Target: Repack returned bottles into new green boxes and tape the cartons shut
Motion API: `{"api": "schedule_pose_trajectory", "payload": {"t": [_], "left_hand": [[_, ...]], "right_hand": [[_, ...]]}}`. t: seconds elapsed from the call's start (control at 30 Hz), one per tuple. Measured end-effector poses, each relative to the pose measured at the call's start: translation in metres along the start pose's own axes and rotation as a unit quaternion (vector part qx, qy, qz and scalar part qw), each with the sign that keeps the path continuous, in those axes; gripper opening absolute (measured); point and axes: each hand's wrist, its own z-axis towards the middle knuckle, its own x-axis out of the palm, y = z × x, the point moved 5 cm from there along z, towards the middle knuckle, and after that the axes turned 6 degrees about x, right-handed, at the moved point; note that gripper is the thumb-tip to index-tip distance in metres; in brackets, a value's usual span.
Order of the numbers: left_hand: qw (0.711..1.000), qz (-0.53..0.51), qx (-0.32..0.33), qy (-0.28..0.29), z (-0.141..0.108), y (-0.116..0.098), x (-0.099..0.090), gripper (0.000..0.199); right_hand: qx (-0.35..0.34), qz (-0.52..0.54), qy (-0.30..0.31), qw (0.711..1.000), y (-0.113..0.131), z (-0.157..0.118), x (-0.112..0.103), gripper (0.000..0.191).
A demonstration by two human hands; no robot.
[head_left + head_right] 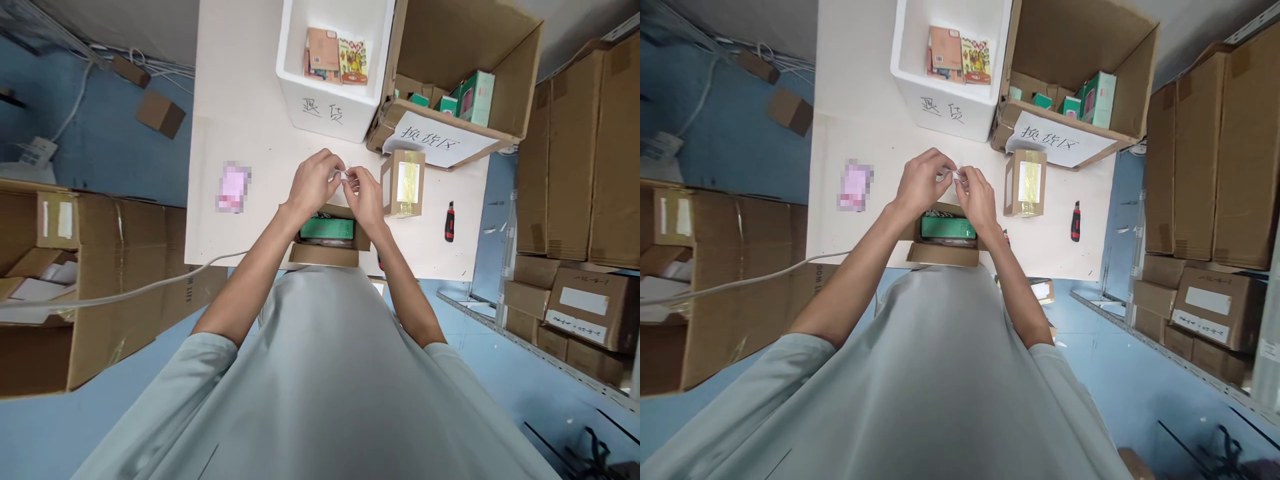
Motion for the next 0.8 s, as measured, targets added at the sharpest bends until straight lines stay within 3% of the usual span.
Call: {"api": "schedule_pose_trajectory", "payload": {"t": [0.13,0.23,0.33,0.43,0.53,0.6,0.67,0.8], "left_hand": [[0.997,0.038,-0.022,0.056,0.018,0.028,0.025,0.034],[0.99,0.056,-0.057,0.114,0.016,0.046,0.042,0.039],[0.985,0.058,-0.081,0.142,0.007,0.053,0.044,0.042],[0.993,0.039,-0.061,0.089,-0.013,0.044,0.027,0.042],[0.998,-0.015,-0.042,0.04,-0.049,0.03,0.013,0.039],[0.995,-0.042,-0.045,0.074,-0.073,0.025,0.019,0.034],[0.987,-0.03,-0.05,0.149,-0.092,0.024,0.037,0.033],[0.961,0.064,-0.044,0.266,-0.105,0.034,0.077,0.047]], "right_hand": [[0.058,-0.087,0.046,0.994,-0.014,0.033,0.022,0.026],[0.09,-0.126,0.093,0.984,-0.023,0.04,0.035,0.029],[0.095,-0.137,0.111,0.98,-0.027,0.036,0.036,0.038],[0.067,-0.116,0.068,0.989,-0.023,0.016,0.019,0.038],[0.035,-0.073,0.024,0.996,-0.016,-0.026,0.001,0.035],[0.034,-0.072,0.05,0.996,-0.013,-0.057,0.001,0.034],[0.052,-0.114,0.122,0.985,-0.013,-0.079,0.014,0.031],[0.09,-0.237,0.254,0.933,-0.02,-0.089,0.054,0.039]]}}
